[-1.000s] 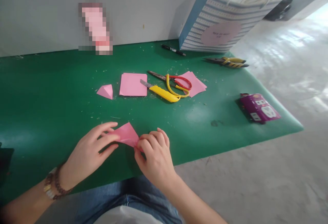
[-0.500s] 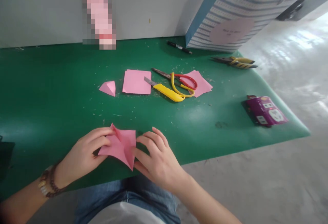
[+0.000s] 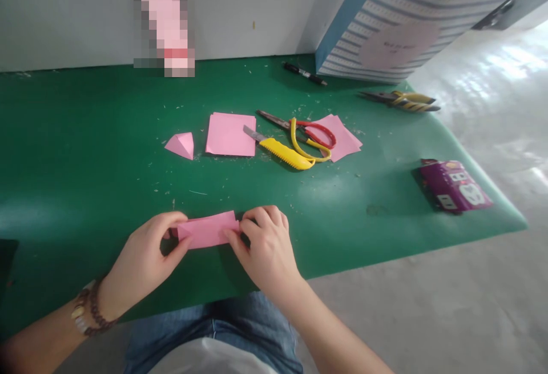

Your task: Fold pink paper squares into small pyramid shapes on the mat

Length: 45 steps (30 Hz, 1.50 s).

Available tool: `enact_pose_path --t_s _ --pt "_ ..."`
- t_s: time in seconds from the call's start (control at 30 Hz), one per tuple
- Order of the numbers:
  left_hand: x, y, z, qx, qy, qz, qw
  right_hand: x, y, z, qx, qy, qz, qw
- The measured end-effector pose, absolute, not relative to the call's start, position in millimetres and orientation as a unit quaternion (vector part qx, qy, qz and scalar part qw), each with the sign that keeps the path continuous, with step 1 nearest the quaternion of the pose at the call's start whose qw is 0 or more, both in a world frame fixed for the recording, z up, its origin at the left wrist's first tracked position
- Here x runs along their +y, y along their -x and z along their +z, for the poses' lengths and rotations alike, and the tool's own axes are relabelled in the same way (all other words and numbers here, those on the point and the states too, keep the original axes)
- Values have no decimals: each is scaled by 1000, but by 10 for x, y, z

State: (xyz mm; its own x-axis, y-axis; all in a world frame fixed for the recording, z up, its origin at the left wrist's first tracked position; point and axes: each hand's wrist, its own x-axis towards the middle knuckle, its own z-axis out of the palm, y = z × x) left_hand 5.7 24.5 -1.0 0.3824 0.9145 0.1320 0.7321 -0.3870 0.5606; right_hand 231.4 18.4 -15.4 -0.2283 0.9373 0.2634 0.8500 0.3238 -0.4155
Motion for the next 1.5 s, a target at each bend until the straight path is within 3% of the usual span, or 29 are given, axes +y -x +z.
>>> enact_pose_path --t_s 0.67,0.83,0.97,1.17,1.5 --pt "236 -58 -79 450 -865 174 141 275 -2252 -167 -772 609 45 178" --pt "216 -78 -56 445 -880 162 30 283 -2279 -196 -768 613 16 184" --pt "196 -94 -46 427 -888 161 -46 185 -2281 -124 -790 559 2 254" --pt "200 -97 -84 395 -903 165 -26 -104 -2194 -97 -860 429 61 270" --pt "-81 -90 -52 382 -914 134 -20 -137 -2162 -145 -880 429 61 194"
